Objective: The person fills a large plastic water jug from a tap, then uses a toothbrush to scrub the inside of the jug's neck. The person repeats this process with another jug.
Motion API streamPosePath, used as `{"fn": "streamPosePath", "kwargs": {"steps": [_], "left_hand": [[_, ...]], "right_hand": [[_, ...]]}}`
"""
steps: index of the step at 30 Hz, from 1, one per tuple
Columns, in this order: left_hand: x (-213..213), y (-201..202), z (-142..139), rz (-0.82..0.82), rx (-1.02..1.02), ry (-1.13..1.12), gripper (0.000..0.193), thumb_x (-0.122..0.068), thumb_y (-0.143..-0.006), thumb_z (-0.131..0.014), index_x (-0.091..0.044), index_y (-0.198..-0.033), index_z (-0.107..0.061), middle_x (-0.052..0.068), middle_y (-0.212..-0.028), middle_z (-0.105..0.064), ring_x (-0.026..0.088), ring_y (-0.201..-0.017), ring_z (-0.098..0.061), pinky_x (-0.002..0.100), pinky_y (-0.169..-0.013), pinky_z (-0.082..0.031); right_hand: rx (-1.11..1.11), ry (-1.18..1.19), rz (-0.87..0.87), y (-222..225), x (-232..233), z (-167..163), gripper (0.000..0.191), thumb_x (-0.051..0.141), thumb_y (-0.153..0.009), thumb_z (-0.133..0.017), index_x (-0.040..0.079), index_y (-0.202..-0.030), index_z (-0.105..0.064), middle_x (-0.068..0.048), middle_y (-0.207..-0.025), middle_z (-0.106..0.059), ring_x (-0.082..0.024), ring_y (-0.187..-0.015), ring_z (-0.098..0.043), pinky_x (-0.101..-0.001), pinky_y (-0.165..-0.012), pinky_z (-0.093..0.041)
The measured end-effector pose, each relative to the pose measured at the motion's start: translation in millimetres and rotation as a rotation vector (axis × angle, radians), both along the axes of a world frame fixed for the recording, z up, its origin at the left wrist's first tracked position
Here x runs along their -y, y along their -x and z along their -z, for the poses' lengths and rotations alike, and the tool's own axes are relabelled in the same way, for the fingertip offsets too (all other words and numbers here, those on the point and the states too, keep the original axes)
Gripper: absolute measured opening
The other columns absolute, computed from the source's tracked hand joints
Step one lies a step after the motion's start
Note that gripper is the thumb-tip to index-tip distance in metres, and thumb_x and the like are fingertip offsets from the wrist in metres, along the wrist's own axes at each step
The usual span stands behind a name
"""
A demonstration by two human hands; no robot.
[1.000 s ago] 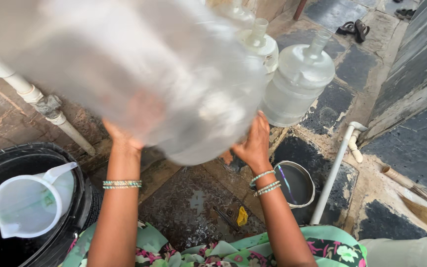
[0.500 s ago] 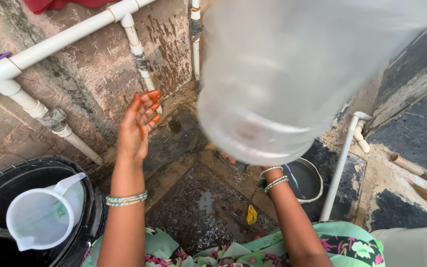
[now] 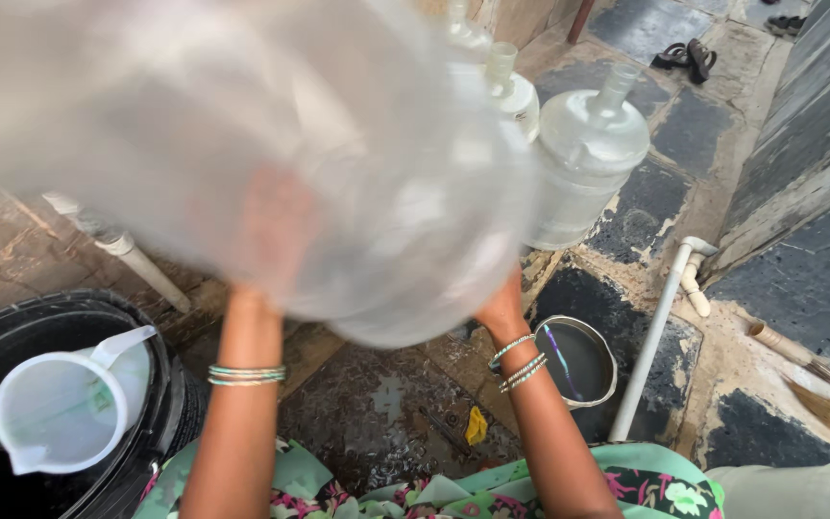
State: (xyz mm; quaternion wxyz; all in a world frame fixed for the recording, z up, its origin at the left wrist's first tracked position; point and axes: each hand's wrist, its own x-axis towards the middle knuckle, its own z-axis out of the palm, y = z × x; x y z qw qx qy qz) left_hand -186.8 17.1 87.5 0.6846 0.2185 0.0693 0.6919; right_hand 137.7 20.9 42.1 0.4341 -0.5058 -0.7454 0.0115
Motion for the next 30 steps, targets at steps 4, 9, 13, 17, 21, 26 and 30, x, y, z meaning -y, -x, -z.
{"fn": "streamPosePath", "kwargs": {"steps": [4,9,13,17,21,26,30], "left_hand": [[2.9,-25.2,-30.4,-0.167,-0.668,-0.013,0.091,-0.07,-0.098,-0.035,-0.003,-0.157,-0.015,0.032,-0.169,-0.024,0.058,-0.149,-0.022,0.071,-0.118,-0.014],[26.2,-33.9,-63.1,-0.095,-1.119,-0.203,0.099,-0.08,-0.089,-0.019,-0.017,-0.165,-0.017,0.016,-0.172,-0.013,0.041,-0.155,-0.021,0.055,-0.121,-0.018],[8.5,-29.0,-46.5,-0.23,-1.007,-0.056,0.098,-0.081,-0.091,-0.022,-0.015,-0.164,-0.024,0.017,-0.171,-0.022,0.04,-0.156,-0.024,0.054,-0.124,-0.017],[-19.5,-25.1,5.3,-0.124,-0.573,-0.181,0.102,-0.081,-0.092,-0.035,-0.011,-0.165,-0.02,0.024,-0.17,-0.023,0.043,-0.157,-0.022,0.061,-0.126,-0.016],[-21.5,4.3,29.0,0.008,-0.313,-0.283,0.11,-0.084,-0.088,-0.039,-0.011,-0.166,-0.012,0.023,-0.172,-0.018,0.041,-0.16,-0.019,0.061,-0.128,-0.018],[-1.4,17.1,1.1,-0.027,-0.421,-0.181,0.112,-0.088,-0.087,-0.03,-0.013,-0.169,-0.02,0.026,-0.166,-0.03,0.048,-0.148,-0.019,0.064,-0.122,-0.021],[3.6,-17.9,-39.1,-0.231,-0.804,0.101,0.11,-0.086,-0.092,-0.014,-0.017,-0.173,-0.04,0.037,-0.151,-0.055,0.068,-0.119,-0.019,0.077,-0.108,-0.026]], "right_hand": [[-0.179,0.238,0.093,-20.8,-9.4,46.1,0.069,0.031,-0.069,-0.084,0.004,-0.127,-0.058,-0.016,-0.115,-0.068,-0.033,-0.113,-0.065,-0.0465,-0.108,-0.047],[-0.228,0.27,0.102,-47.2,-14.1,76.2,0.068,0.031,-0.068,-0.084,0.005,-0.127,-0.059,-0.016,-0.117,-0.068,-0.033,-0.114,-0.065,-0.0456,-0.106,-0.048],[-0.216,0.301,0.084,-48.6,-12.7,62.2,0.067,0.031,-0.068,-0.084,0.005,-0.126,-0.06,-0.016,-0.118,-0.069,-0.033,-0.114,-0.065,-0.0449,-0.105,-0.049],[-0.118,0.37,0.019,-28.6,0.1,34.1,0.066,0.031,-0.068,-0.083,0.005,-0.125,-0.061,-0.016,-0.119,-0.069,-0.032,-0.114,-0.065,-0.0442,-0.104,-0.05],[0.062,0.218,-0.1,4.1,12.6,21.1,0.065,0.031,-0.068,-0.083,0.006,-0.125,-0.062,-0.016,-0.12,-0.07,-0.032,-0.114,-0.065,-0.0435,-0.103,-0.051],[-0.007,0.136,-0.1,22.7,12.5,41.2,0.063,0.03,-0.071,-0.083,0.006,-0.126,-0.063,-0.016,-0.122,-0.07,-0.033,-0.117,-0.065,-0.044,-0.105,-0.051],[-0.187,0.305,0.02,10.4,0.3,59.3,0.068,0.033,-0.071,-0.083,0.005,-0.129,-0.059,-0.017,-0.124,-0.069,-0.033,-0.118,-0.065,-0.0439,-0.106,-0.051]]}}
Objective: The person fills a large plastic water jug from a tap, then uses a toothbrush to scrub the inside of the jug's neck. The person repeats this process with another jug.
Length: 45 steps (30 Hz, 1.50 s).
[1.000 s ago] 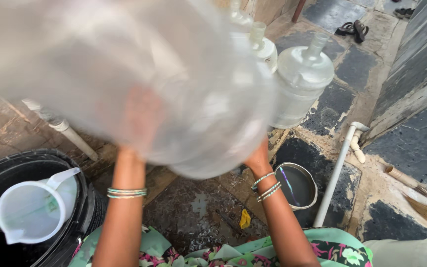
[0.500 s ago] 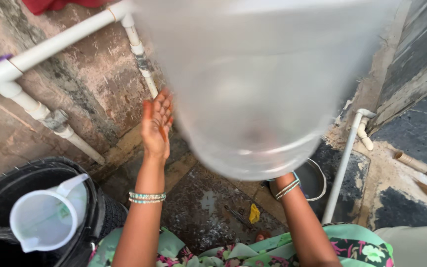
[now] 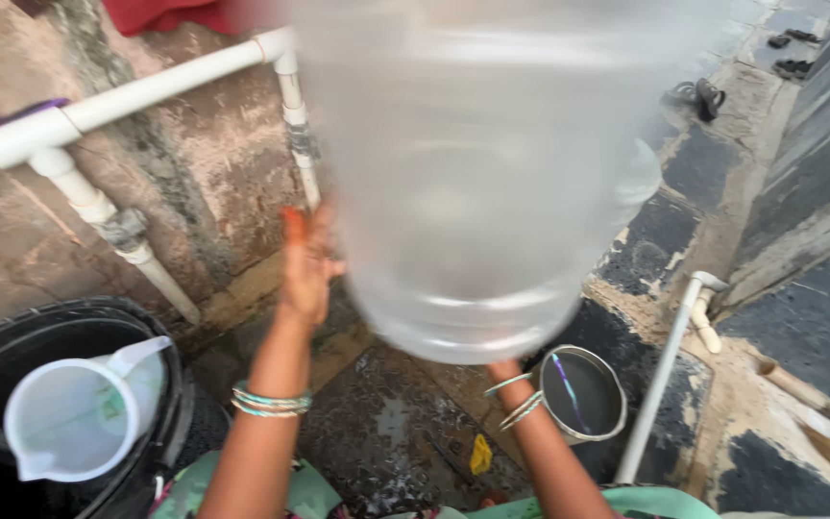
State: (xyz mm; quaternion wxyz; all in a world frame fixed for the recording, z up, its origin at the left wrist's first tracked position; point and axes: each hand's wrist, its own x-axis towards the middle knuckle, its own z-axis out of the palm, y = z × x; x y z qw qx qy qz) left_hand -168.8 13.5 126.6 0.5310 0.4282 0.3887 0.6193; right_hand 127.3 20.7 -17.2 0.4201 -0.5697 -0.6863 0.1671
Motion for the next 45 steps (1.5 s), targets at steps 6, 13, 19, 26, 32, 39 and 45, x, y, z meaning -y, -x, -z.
{"fn": "streamPosePath", "kwargs": {"steps": [6,13,19,26,32,39,45], "left_hand": [[20.1,8.1,-43.5,-0.013,-0.31,-0.39,0.095,-0.083,-0.096,-0.011,-0.018,-0.155,-0.047,0.011,-0.158,-0.055,0.035,-0.151,-0.046,0.057,-0.124,-0.025],[-0.6,23.9,-23.3,-0.109,0.061,-0.215,0.087,-0.07,-0.098,-0.023,-0.007,-0.153,-0.045,0.022,-0.154,-0.052,0.04,-0.145,-0.045,0.062,-0.122,-0.027],[-9.4,40.9,12.4,0.166,0.581,-0.385,0.083,-0.067,-0.098,-0.036,-0.01,-0.158,-0.03,0.021,-0.165,-0.034,0.041,-0.151,-0.038,0.059,-0.124,-0.032],[-6.3,6.0,7.6,0.086,0.219,-0.234,0.088,-0.068,-0.093,-0.041,-0.016,-0.162,-0.023,0.013,-0.169,-0.03,0.048,-0.139,-0.036,0.059,-0.116,-0.034],[31.6,-26.5,-39.4,0.104,-0.404,-0.553,0.089,-0.078,-0.101,-0.015,-0.017,-0.165,-0.026,0.011,-0.176,-0.022,0.034,-0.163,-0.022,0.051,-0.13,-0.021],[9.2,14.4,-36.0,-0.077,-0.09,-0.201,0.097,-0.077,-0.095,-0.018,-0.007,-0.16,-0.036,0.017,-0.169,-0.036,0.037,-0.155,-0.032,0.053,-0.125,-0.024],[-24.6,47.0,23.8,0.115,0.534,-0.282,0.083,-0.071,-0.098,-0.031,-0.008,-0.151,-0.047,0.017,-0.16,-0.044,0.037,-0.151,-0.037,0.053,-0.123,-0.027]], "right_hand": [[0.031,-0.122,-0.057,-18.0,-13.5,4.1,0.076,0.037,-0.072,-0.084,0.004,-0.134,-0.054,-0.017,-0.127,-0.068,-0.032,-0.12,-0.065,-0.0439,-0.107,-0.051],[-0.01,0.066,-0.039,-20.8,8.9,-14.0,0.085,0.041,-0.073,-0.084,0.003,-0.14,-0.047,-0.018,-0.129,-0.066,-0.032,-0.121,-0.065,-0.0438,-0.108,-0.051],[0.116,-0.301,-0.284,2.0,15.0,-55.1,0.093,0.045,-0.074,-0.085,0.001,-0.145,-0.042,-0.018,-0.132,-0.065,-0.032,-0.123,-0.065,-0.0437,-0.109,-0.051],[-0.008,-0.103,-0.074,-12.0,12.7,-37.0,0.098,0.044,-0.073,-0.085,-0.001,-0.148,-0.039,-0.019,-0.133,-0.063,-0.033,-0.123,-0.064,-0.0449,-0.108,-0.051],[-0.018,-0.039,-0.016,-23.0,-5.2,0.1,0.096,0.043,-0.073,-0.085,-0.001,-0.146,-0.04,-0.019,-0.132,-0.063,-0.034,-0.123,-0.063,-0.0458,-0.108,-0.05],[-0.03,0.023,0.046,-41.3,-5.3,-8.7,0.094,0.043,-0.073,-0.085,-0.001,-0.145,-0.042,-0.019,-0.131,-0.063,-0.034,-0.124,-0.061,-0.0468,-0.109,-0.048],[0.165,-0.034,-0.049,-5.5,16.8,-42.2,0.093,0.043,-0.073,-0.085,0.0,-0.144,-0.043,-0.019,-0.13,-0.063,-0.035,-0.125,-0.061,-0.0477,-0.11,-0.047]]}}
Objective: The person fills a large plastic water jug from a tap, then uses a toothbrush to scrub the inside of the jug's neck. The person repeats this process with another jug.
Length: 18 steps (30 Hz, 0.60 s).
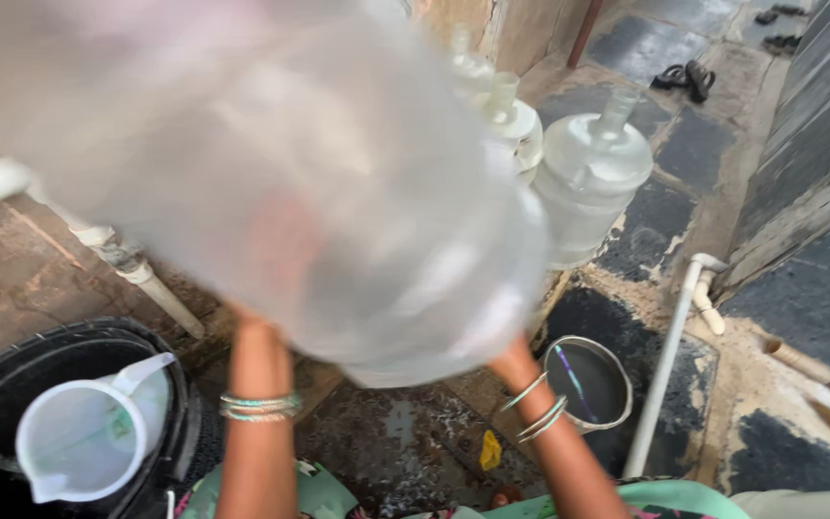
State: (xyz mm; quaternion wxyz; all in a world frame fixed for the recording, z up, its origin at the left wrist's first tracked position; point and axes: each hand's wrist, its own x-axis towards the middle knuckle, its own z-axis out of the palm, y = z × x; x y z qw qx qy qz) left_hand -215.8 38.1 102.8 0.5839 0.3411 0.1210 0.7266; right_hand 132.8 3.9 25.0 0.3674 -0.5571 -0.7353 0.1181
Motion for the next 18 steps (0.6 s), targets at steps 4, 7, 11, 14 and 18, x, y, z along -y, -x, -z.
{"fn": "streamPosePath", "kwargs": {"steps": [4,7,11,14,18], "left_hand": [[-1.6,30.4,-1.6,0.083,0.098,-0.091,0.073,-0.066,-0.1,-0.041,-0.01,-0.145,-0.054,0.016,-0.155,-0.048,0.035,-0.15,-0.04,0.052,-0.123,-0.03],[16.4,12.8,-20.0,-0.051,-0.001,-0.148,0.065,-0.063,-0.102,-0.048,-0.01,-0.14,-0.059,0.015,-0.152,-0.051,0.034,-0.149,-0.041,0.052,-0.123,-0.032],[53.1,-47.7,-64.2,0.006,-0.363,-0.367,0.056,-0.058,-0.105,-0.058,-0.012,-0.134,-0.065,0.014,-0.147,-0.055,0.033,-0.148,-0.044,0.051,-0.123,-0.035],[90.1,-72.2,-96.2,-0.028,-0.673,-0.493,0.067,-0.069,-0.103,-0.052,-0.021,-0.149,-0.057,0.014,-0.167,-0.042,0.028,-0.163,-0.029,0.056,-0.132,-0.029],[98.7,-72.1,-107.1,-0.223,-0.775,-0.479,0.071,-0.064,-0.098,-0.057,-0.015,-0.149,-0.056,0.012,-0.173,-0.034,0.031,-0.162,-0.032,0.059,-0.132,-0.02]], "right_hand": [[0.077,-0.317,-0.094,27.4,13.7,-9.9,0.092,0.042,-0.073,-0.085,0.0,-0.143,-0.043,-0.02,-0.129,-0.063,-0.035,-0.125,-0.06,-0.0484,-0.11,-0.046],[0.041,-0.291,-0.045,27.8,13.1,-4.2,0.091,0.042,-0.073,-0.085,0.0,-0.142,-0.044,-0.02,-0.129,-0.062,-0.036,-0.125,-0.059,-0.0488,-0.11,-0.045],[-0.113,0.002,0.054,18.3,4.6,15.2,0.09,0.042,-0.073,-0.085,0.0,-0.141,-0.044,-0.02,-0.128,-0.062,-0.036,-0.125,-0.059,-0.0494,-0.111,-0.045],[-0.14,-0.065,0.032,18.5,-0.5,29.2,0.089,0.042,-0.073,-0.085,0.001,-0.141,-0.045,-0.02,-0.128,-0.062,-0.036,-0.126,-0.058,-0.0499,-0.111,-0.044],[-0.117,-0.122,0.025,16.2,-5.7,36.0,0.088,0.041,-0.073,-0.085,0.001,-0.14,-0.045,-0.02,-0.127,-0.062,-0.037,-0.126,-0.058,-0.0505,-0.111,-0.043]]}}
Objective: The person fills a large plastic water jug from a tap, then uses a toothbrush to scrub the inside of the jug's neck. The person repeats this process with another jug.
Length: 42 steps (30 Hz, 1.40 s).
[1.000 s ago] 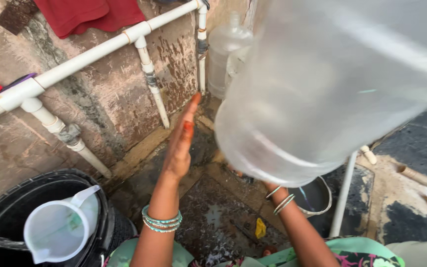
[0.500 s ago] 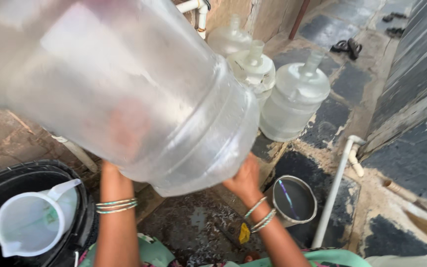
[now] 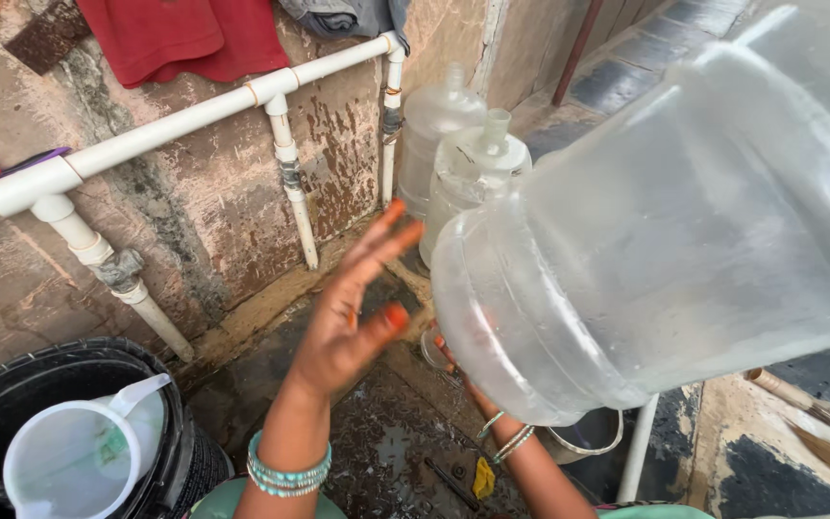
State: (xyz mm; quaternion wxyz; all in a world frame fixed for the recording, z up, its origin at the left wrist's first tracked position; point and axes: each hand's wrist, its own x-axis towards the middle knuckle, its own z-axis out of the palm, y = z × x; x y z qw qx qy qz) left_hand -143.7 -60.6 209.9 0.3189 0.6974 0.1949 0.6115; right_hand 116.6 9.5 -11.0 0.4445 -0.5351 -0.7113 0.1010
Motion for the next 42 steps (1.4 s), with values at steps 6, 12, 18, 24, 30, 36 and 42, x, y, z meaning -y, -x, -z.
{"fn": "streamPosePath", "kwargs": {"steps": [6,12,18,24,30,36,42], "left_hand": [[-77.9,30.0,62.0,-0.082,0.447,0.327,0.068,-0.061,-0.099,-0.057,-0.014,-0.149,-0.055,0.013,-0.168,-0.042,0.032,-0.157,-0.038,0.058,-0.131,-0.025],[-115.4,46.7,122.2,0.503,0.838,0.48,0.076,-0.067,-0.097,-0.052,-0.014,-0.151,-0.05,0.013,-0.168,-0.041,0.033,-0.156,-0.039,0.058,-0.128,-0.028],[-96.7,40.7,98.0,0.252,0.745,0.411,0.083,-0.072,-0.095,-0.047,-0.014,-0.154,-0.046,0.013,-0.167,-0.04,0.033,-0.154,-0.039,0.058,-0.125,-0.032],[-47.8,0.5,45.4,0.187,0.034,0.191,0.091,-0.078,-0.093,-0.043,-0.013,-0.156,-0.041,0.013,-0.167,-0.04,0.034,-0.153,-0.04,0.057,-0.121,-0.035],[-56.7,8.4,46.1,-0.017,0.046,0.343,0.096,-0.081,-0.093,-0.028,-0.012,-0.159,-0.034,0.014,-0.168,-0.038,0.033,-0.156,-0.034,0.053,-0.124,-0.027],[-103.1,34.3,106.8,0.533,0.679,0.28,0.094,-0.075,-0.093,-0.035,-0.012,-0.162,-0.03,0.016,-0.167,-0.033,0.036,-0.154,-0.03,0.055,-0.124,-0.024],[-112.9,40.6,114.7,0.544,0.72,0.487,0.098,-0.079,-0.09,-0.035,-0.015,-0.163,-0.02,0.012,-0.17,-0.018,0.033,-0.156,-0.017,0.054,-0.123,-0.019]], "right_hand": [[-0.017,0.173,0.047,-24.9,7.6,-20.4,0.086,0.041,-0.072,-0.085,0.001,-0.139,-0.046,-0.02,-0.127,-0.062,-0.038,-0.126,-0.057,-0.0514,-0.112,-0.042],[0.307,-0.159,-0.039,-8.9,16.8,-62.7,0.084,0.04,-0.072,-0.085,0.001,-0.137,-0.047,-0.02,-0.126,-0.062,-0.038,-0.127,-0.056,-0.0523,-0.112,-0.041],[0.246,-0.32,0.065,-10.6,9.6,-60.1,0.085,0.043,-0.072,-0.084,0.001,-0.137,-0.048,-0.019,-0.124,-0.062,-0.039,-0.125,-0.056,-0.0541,-0.112,-0.039],[-0.047,0.114,0.079,-31.9,-7.1,-10.1,0.085,0.041,-0.071,-0.085,0.001,-0.137,-0.049,-0.019,-0.123,-0.063,-0.038,-0.124,-0.057,-0.0536,-0.113,-0.038],[-0.043,0.131,0.065,-36.5,-7.6,-14.6,0.085,0.04,-0.07,-0.085,0.0,-0.136,-0.05,-0.018,-0.122,-0.064,-0.037,-0.122,-0.058,-0.0531,-0.115,-0.037],[0.217,0.057,0.016,-10.0,15.4,-79.8,0.085,0.038,-0.07,-0.086,-0.001,-0.136,-0.051,-0.017,-0.122,-0.064,-0.036,-0.121,-0.059,-0.0526,-0.116,-0.037],[0.305,-0.387,0.041,6.1,26.8,-103.5,0.087,0.04,-0.07,-0.087,-0.001,-0.137,-0.049,-0.016,-0.12,-0.064,-0.035,-0.12,-0.06,-0.0547,-0.12,-0.035]]}}
